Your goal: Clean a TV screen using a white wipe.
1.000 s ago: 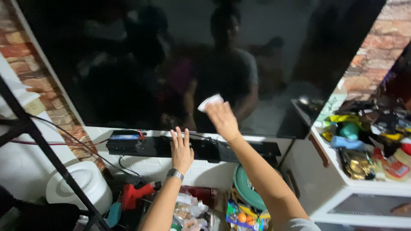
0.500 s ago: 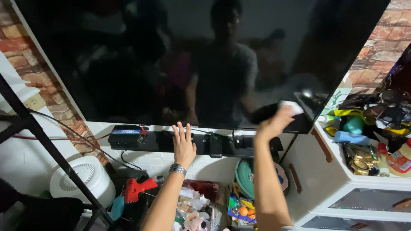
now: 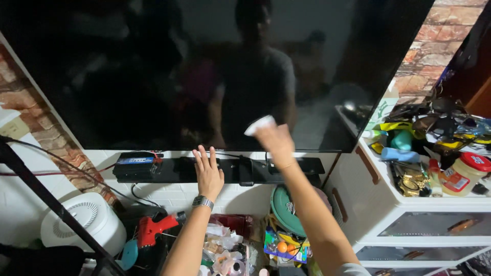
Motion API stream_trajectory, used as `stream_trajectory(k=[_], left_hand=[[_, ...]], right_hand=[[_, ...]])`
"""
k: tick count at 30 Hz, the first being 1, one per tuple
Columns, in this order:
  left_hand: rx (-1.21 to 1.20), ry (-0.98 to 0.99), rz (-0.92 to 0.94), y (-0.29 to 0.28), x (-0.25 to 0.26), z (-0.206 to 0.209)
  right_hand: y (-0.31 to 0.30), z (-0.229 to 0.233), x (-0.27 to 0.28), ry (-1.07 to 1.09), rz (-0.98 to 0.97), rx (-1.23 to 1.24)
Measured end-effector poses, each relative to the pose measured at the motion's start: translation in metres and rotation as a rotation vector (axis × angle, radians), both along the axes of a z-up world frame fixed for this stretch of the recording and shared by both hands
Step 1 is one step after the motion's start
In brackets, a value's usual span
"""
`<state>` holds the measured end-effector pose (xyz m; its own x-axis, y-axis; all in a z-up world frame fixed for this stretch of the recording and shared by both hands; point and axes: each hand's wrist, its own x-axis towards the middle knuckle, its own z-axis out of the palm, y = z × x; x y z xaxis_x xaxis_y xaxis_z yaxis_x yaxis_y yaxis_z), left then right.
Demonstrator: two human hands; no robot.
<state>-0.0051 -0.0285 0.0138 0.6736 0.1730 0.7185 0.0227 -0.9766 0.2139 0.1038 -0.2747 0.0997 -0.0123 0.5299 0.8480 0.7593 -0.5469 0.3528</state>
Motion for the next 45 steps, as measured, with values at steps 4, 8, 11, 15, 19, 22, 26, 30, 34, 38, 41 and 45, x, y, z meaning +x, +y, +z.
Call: stream_trajectory(k=[4,8,11,15,19,22,26,30,34,38,41,45], left_hand=[[0.005,0.037,0.031,0.0,-0.003,0.002],[-0.098,0.081,0.003,-0.008,-0.005,0.007],[-0.247,0.039,-0.054,-0.026,0.002,0.008],[-0.26,-0.064,-0.076,-0.068,0.003,0.02],[-0.425,-0.253,-0.425,-0.105,-0.006,0.049],[-0.625,-0.302,-0.546,-0.124,-0.025,0.071],[-0.611,-0.525,-0.492,-0.137,-0.059,0.099],[-0.426,-0.622,-0.358,-0.148,-0.082,0.113],[-0.672,-0.51,-0.325,-0.148,-0.071,0.091],[-0.936,-0.209,-0.313,-0.14,-0.066,0.059],[-0.997,-0.24,-0.198,-0.133,-0.072,0.051],[-1.117,-0.242,-0.147,-0.085,-0.047,0.007]], right_hand=[[-0.059,0.046,0.018,0.002,-0.248,0.628],[-0.082,0.07,0.022,-0.006,-0.178,0.962],[-0.057,0.044,0.017,-0.018,-0.13,0.76],[-0.025,0.014,-0.033,0.08,-0.067,0.667],[-0.008,-0.017,-0.033,0.98,0.664,1.028],[-0.01,-0.026,-0.043,1.434,1.325,1.155],[-0.008,-0.026,-0.062,1.623,1.725,1.056],[-0.006,-0.037,-0.072,1.695,1.711,1.078],[-0.001,-0.05,-0.083,1.782,1.759,0.97],[0.006,-0.087,-0.072,1.944,1.53,0.957],[0.009,-0.045,-0.116,2.052,1.459,1.062],[0.024,-0.09,-0.095,1.741,1.161,0.849]])
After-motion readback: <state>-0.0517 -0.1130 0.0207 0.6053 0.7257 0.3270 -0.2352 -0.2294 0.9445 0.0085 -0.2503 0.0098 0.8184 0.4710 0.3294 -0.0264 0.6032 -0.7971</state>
